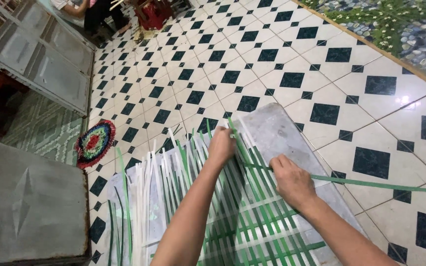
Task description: Weaving green and white plastic strips together on a flat board to create a mat or bag base.
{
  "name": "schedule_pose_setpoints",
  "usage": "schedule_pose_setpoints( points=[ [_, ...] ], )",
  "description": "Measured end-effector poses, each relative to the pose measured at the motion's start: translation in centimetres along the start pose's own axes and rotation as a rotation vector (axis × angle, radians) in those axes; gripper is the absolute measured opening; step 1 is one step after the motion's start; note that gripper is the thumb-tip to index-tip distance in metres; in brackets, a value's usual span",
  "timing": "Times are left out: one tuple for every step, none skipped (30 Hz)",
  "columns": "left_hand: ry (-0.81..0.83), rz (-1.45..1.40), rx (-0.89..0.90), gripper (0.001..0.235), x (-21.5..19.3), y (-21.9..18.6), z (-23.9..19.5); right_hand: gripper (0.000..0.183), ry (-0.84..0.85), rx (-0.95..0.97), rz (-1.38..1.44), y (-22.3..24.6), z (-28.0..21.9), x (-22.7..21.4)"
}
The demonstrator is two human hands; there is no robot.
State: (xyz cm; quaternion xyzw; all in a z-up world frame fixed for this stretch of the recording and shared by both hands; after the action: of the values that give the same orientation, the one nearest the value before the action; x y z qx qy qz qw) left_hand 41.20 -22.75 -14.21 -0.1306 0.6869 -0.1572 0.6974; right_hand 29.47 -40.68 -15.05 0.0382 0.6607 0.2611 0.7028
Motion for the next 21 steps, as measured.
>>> schedule_pose_setpoints(
  points=[
    [-0.001, -0.002, 0.001, 0.027, -0.5, 0.0, 0.1, 0.021, 0.0, 0.0, -0.003, -0.1, -0.1, 0.2],
    [-0.019, 0.026, -0.026, 0.034, -1.2, 0.2, 0.3, 0.021, 0.006, -0.006, 0.005, -0.2, 0.0, 0.5],
    [-0.037, 0.054, -0.053, 0.043, -2.0, 0.4, 0.5, 0.021, 0.012, -0.012, 0.012, -0.2, 0.1, 0.7],
    [-0.041, 0.053, -0.051, 0.043, -2.3, 0.2, 0.3, 0.021, 0.009, -0.014, 0.01, -0.2, 0.1, 0.6],
    [-0.008, 0.065, -0.091, 0.041, -2.3, 0.4, 0.2, 0.02, 0.008, -0.023, 0.002, -0.2, 0.1, 0.5],
    [0.026, 0.078, -0.131, 0.039, -2.3, 0.8, -0.1, 0.019, 0.01, -0.03, -0.004, -0.1, 0.1, 0.6],
    [0.024, 0.079, -0.131, 0.039, -2.1, 1.1, 0.0, 0.019, 0.008, -0.032, -0.004, -0.1, 0.1, 0.4],
    [0.025, 0.055, -0.155, 0.041, -1.8, 1.7, 0.0, 0.02, 0.013, -0.024, 0.008, -0.2, 0.1, 0.4],
    [0.026, 0.032, -0.179, 0.043, -1.5, 2.2, 0.1, 0.022, 0.018, -0.016, 0.021, -0.3, 0.0, 0.4],
    [0.028, 0.032, -0.179, 0.043, -1.9, 1.8, -0.2, 0.022, 0.02, -0.015, 0.021, -0.4, 0.1, 0.6],
    [0.02, 0.009, -0.2, 0.044, -2.3, 1.6, -0.5, 0.021, 0.012, -0.02, 0.02, -0.4, 0.1, 0.6],
    [0.012, -0.013, -0.222, 0.046, -2.8, 1.5, -0.9, 0.021, 0.006, -0.025, 0.018, -0.4, 0.0, 0.7],
    [0.014, -0.014, -0.223, 0.046, -2.4, 1.6, -1.0, 0.021, 0.008, -0.024, 0.018, -0.4, 0.0, 0.6],
    [-0.019, 0.072, -0.113, 0.044, -2.6, 0.6, -0.9, 0.019, 0.008, -0.023, 0.009, -0.3, 0.0, 0.5],
    [-0.053, 0.157, -0.004, 0.042, -2.6, -0.3, -0.9, 0.018, 0.008, -0.022, 0.001, -0.2, 0.0, 0.4],
    [-0.053, 0.156, -0.007, 0.042, -2.5, -0.4, -0.9, 0.018, 0.01, -0.025, 0.0, -0.2, 0.1, 0.5],
    [-0.053, 0.298, 0.04, 0.041, -2.2, -1.0, -0.9, 0.019, 0.009, -0.022, 0.013, -0.3, 0.1, 0.5],
    [-0.052, 0.438, 0.086, 0.042, -1.9, -1.6, -0.9, 0.02, 0.007, -0.021, 0.026, -0.3, 0.1, 0.5],
    [-0.052, 0.436, 0.083, 0.042, -1.2, -1.0, -0.3, 0.02, 0.01, -0.024, 0.024, -0.2, 0.0, 0.5],
    [-0.051, 0.431, 0.091, 0.043, -0.6, -0.6, 0.4, 0.018, -0.008, -0.021, 0.015, -0.2, 0.0, 0.3],
    [-0.049, 0.425, 0.1, 0.045, 0.1, -0.1, 1.0, 0.016, -0.025, -0.018, 0.006, -0.1, 0.0, 0.1]
  ],
)
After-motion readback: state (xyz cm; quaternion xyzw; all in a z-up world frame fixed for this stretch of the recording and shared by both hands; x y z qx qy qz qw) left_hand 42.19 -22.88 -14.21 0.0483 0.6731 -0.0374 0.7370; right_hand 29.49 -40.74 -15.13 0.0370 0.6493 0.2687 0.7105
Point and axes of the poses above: each hand's wrist, its own z-axis towards the middle knuckle, its own x-axis out of the palm, y = z × x, the point moved 10 cm from there along z, towards the middle knuckle
